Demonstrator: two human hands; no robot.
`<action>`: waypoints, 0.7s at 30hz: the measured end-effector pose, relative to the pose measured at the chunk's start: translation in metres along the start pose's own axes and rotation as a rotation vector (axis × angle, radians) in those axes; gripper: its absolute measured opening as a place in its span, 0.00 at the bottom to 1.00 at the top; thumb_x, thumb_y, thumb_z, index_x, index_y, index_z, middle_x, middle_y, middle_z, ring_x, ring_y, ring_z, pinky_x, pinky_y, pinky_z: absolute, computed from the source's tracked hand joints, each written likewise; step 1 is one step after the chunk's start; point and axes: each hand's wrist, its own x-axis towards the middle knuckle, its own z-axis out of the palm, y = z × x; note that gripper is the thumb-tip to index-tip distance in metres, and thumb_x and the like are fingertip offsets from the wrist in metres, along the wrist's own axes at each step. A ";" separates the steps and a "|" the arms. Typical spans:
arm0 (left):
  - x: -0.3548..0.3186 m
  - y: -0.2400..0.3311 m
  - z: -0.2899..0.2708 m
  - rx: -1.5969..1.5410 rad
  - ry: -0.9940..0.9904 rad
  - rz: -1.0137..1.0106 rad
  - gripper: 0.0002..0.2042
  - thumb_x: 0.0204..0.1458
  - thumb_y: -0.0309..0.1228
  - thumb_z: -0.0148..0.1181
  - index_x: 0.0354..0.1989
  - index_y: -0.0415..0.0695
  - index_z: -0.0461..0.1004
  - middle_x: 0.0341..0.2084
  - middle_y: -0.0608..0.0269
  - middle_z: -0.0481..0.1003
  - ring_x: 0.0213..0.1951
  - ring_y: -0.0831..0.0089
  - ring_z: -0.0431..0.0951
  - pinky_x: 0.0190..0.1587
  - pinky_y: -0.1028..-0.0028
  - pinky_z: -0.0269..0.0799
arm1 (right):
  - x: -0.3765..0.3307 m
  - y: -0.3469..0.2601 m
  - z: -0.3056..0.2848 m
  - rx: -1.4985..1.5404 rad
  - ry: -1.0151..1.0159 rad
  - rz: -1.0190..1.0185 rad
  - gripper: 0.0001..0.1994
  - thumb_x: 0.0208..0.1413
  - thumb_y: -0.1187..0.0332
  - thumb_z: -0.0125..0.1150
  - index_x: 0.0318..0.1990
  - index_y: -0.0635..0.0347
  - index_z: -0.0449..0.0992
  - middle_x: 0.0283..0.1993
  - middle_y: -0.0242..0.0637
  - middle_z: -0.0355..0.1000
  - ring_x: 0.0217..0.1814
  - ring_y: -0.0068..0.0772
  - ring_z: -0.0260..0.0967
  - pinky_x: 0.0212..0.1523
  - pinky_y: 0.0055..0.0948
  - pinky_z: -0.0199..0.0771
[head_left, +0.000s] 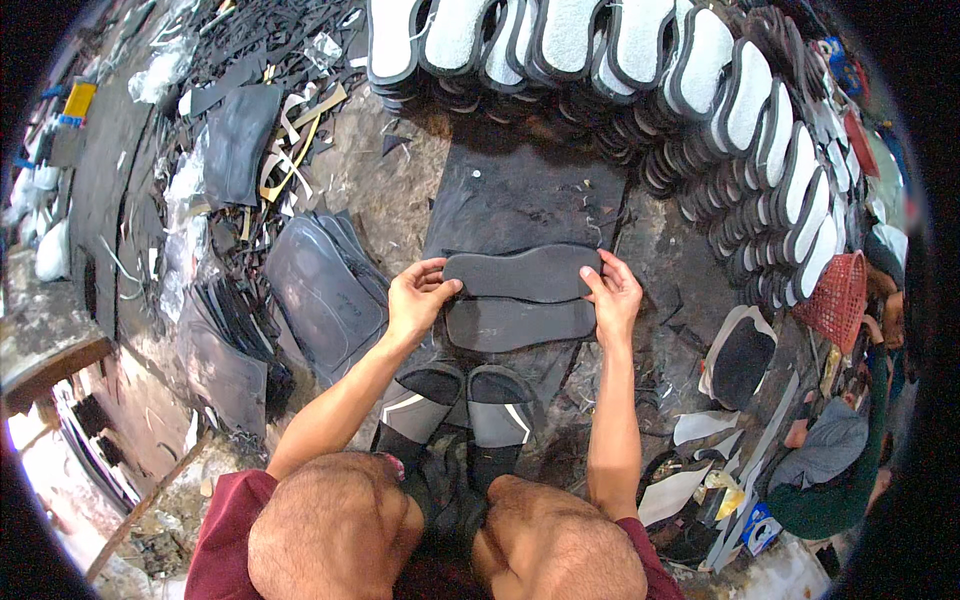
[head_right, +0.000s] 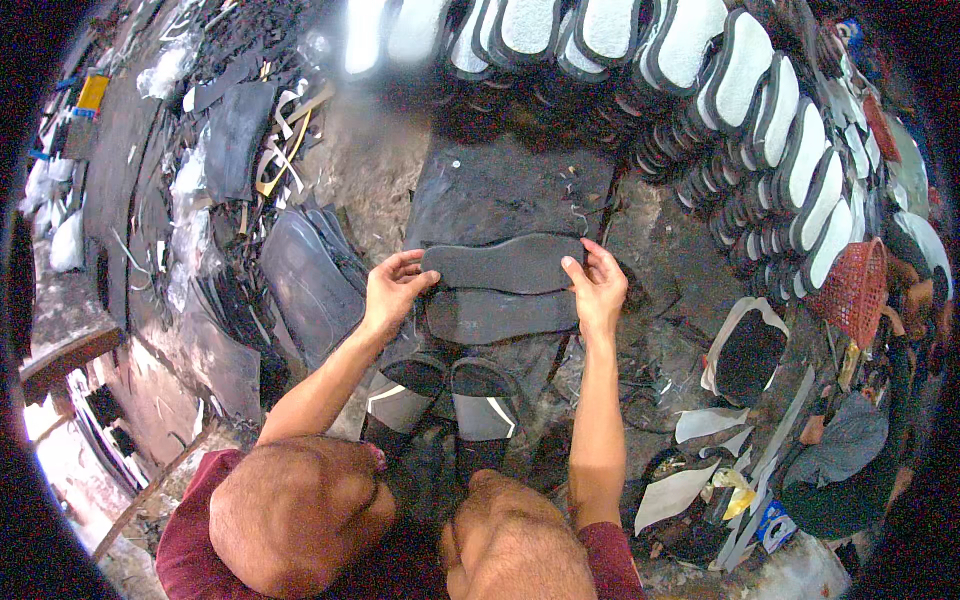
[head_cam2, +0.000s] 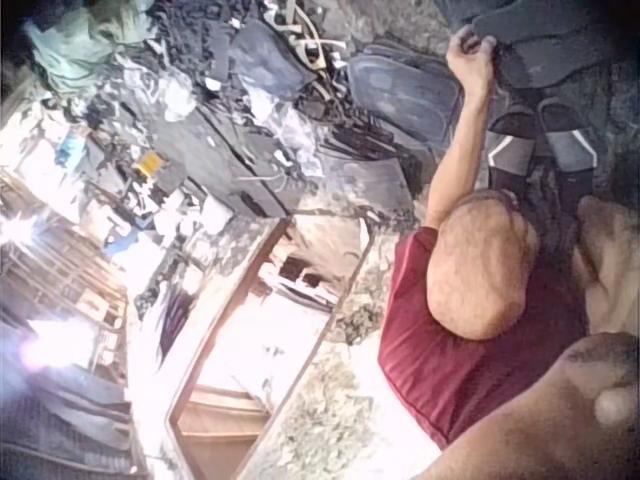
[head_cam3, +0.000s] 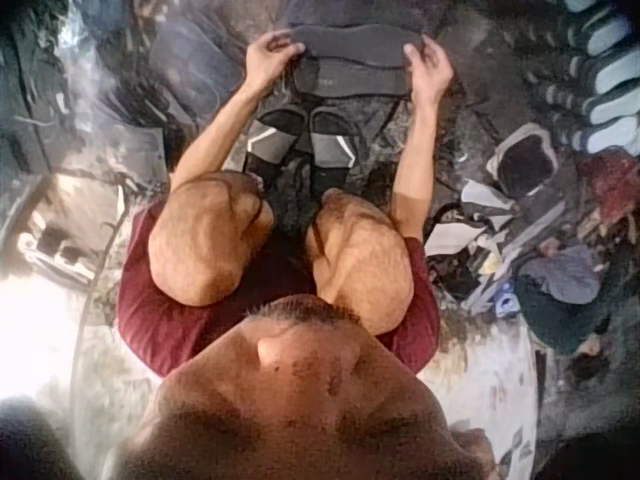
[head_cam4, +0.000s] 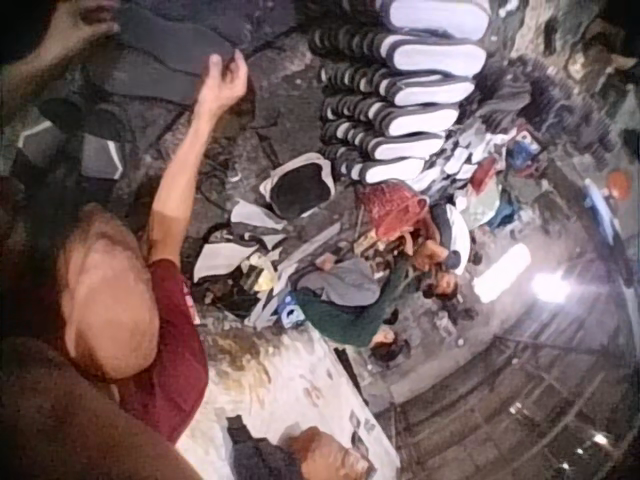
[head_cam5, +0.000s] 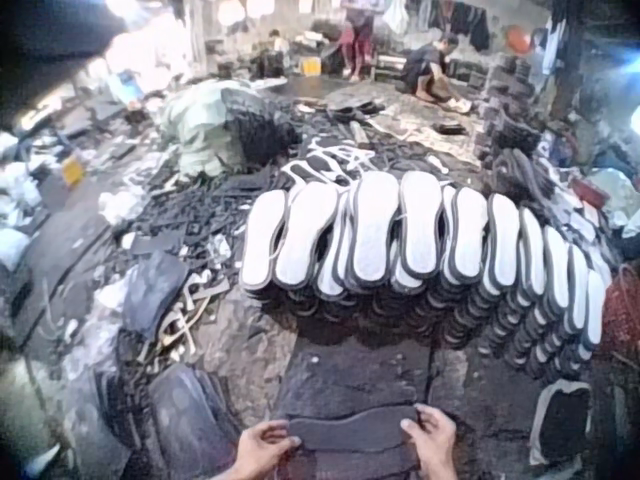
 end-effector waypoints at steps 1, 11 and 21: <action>0.000 0.001 0.002 -0.013 0.006 0.009 0.22 0.47 0.22 0.73 0.51 0.32 0.75 0.38 0.57 0.81 0.37 0.75 0.82 0.42 0.77 0.79 | 0.002 0.000 0.000 -0.008 0.002 0.007 0.24 0.52 0.76 0.72 0.58 0.61 0.75 0.46 0.34 0.78 0.39 0.22 0.75 0.31 0.22 0.76; 0.008 -0.005 0.004 0.051 0.033 0.011 0.23 0.46 0.23 0.74 0.51 0.31 0.75 0.37 0.57 0.80 0.36 0.74 0.81 0.42 0.77 0.79 | 0.010 0.009 0.003 0.001 0.010 0.030 0.23 0.53 0.75 0.71 0.57 0.60 0.74 0.48 0.37 0.77 0.41 0.25 0.75 0.32 0.24 0.75; 0.010 -0.004 0.005 0.275 0.043 0.085 0.23 0.45 0.24 0.72 0.52 0.36 0.77 0.31 0.62 0.80 0.32 0.78 0.80 0.38 0.77 0.77 | 0.015 0.010 0.002 -0.131 0.017 -0.014 0.22 0.50 0.74 0.73 0.53 0.62 0.76 0.47 0.43 0.77 0.47 0.32 0.75 0.47 0.29 0.76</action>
